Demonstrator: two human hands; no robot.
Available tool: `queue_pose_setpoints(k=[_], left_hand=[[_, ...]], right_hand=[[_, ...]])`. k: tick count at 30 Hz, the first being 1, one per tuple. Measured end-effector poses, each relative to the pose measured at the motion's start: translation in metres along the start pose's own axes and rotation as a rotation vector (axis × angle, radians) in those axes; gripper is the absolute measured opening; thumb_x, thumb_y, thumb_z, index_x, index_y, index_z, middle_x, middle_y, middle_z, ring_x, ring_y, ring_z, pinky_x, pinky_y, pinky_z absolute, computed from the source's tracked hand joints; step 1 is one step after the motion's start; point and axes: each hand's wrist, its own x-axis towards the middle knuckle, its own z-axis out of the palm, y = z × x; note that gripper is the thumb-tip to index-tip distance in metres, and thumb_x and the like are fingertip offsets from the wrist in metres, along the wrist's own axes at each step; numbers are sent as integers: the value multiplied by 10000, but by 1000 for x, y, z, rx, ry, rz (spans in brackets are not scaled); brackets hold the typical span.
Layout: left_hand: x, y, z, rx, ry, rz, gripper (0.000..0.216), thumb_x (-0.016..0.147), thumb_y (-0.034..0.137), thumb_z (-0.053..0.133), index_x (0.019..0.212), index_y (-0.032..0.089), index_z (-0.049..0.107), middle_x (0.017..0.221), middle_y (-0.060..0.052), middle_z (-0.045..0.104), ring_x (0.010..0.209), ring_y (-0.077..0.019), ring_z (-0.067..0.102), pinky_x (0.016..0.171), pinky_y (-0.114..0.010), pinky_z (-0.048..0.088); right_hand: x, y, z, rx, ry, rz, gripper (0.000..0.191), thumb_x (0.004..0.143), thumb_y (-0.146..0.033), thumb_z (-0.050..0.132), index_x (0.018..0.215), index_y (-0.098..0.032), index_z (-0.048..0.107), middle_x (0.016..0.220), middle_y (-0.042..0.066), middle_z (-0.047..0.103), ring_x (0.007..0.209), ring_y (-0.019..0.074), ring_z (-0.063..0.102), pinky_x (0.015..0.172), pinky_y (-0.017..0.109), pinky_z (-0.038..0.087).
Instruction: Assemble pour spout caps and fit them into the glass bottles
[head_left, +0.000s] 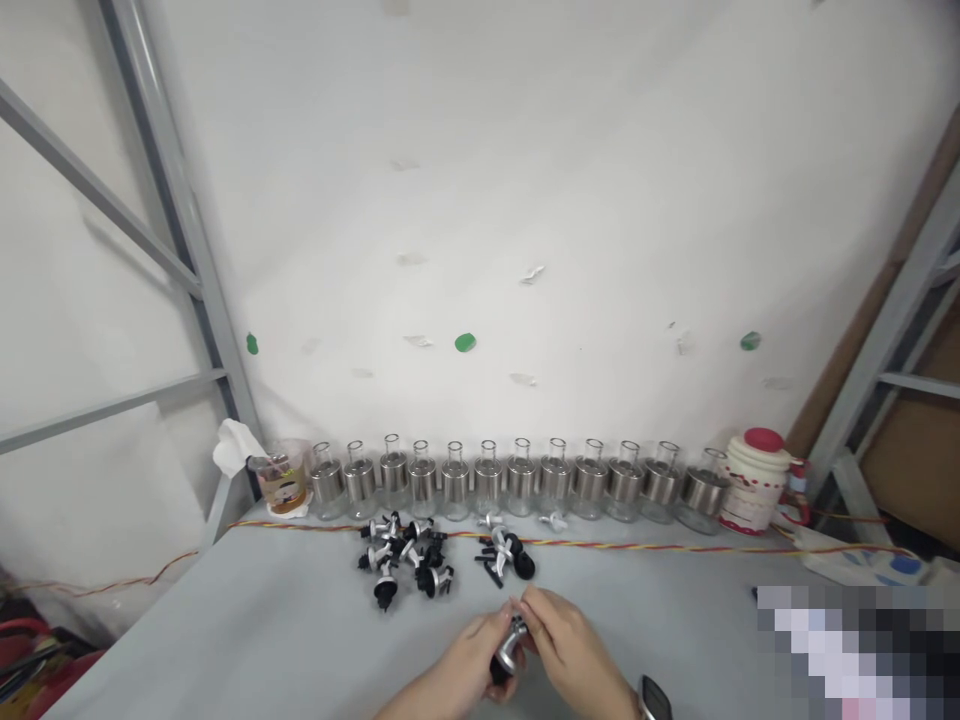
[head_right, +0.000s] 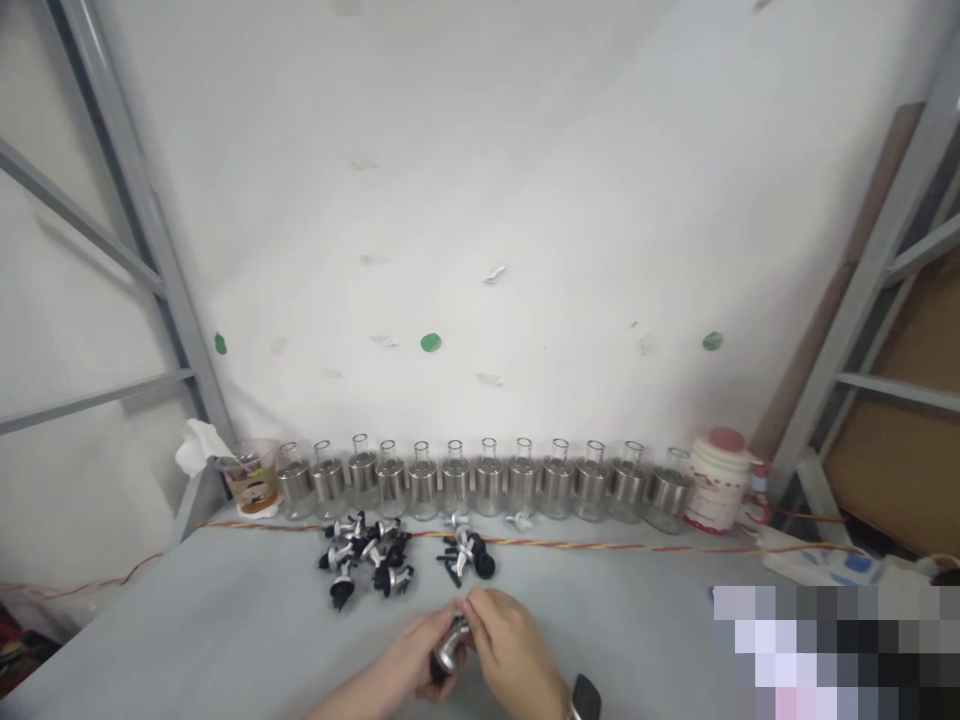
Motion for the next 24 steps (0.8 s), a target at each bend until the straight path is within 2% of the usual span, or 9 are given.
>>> queue_pose_setpoints(k=[3,7,13,16,19,24], left_hand=[[-5,8,4,-5,22,5,586,647,730,375,643,162,519,461,60,436,352,-67,364,378,-197,200],[-10,16,8,-48,-7,22,562,620,719,434,633,162,505,446,68,421,350,-57,337,375,-193,187],[-2,10,7,-174,38,21,538,536,683,550,659,160,504,532,50,496,374,-47,360,388,-184,184],[5,13,1,-99,105,10,576,527,717,477,587,146,520,507,19,523,337,-44,325,371,-199,140],[9,20,-5,-42,186,-23,598,561,741,386,451,160,472,383,18,452,298,-53,298,363,-213,110],[7,26,-10,91,298,17,568,589,716,436,375,192,396,292,51,352,279,-63,290,358,-221,133]], right_hand=[[0,0,0,34,20,4,285,895,-310,327,659,-224,462,618,-3,535,577,145,479,557,243,345],[2,0,0,80,11,22,303,893,-339,334,646,-222,465,622,-9,531,591,140,484,570,233,360],[3,-2,-4,131,0,26,336,892,-357,330,625,-219,481,621,-8,520,624,144,490,608,236,375],[1,-2,-5,180,26,46,262,896,-347,315,823,-231,538,697,3,551,694,156,518,676,250,389],[-1,1,-5,260,71,134,279,898,-362,291,1087,-235,452,673,-13,537,643,150,524,642,246,403],[-2,3,-4,327,112,171,310,897,-374,279,1135,-217,399,646,-30,499,572,131,500,592,228,407]])
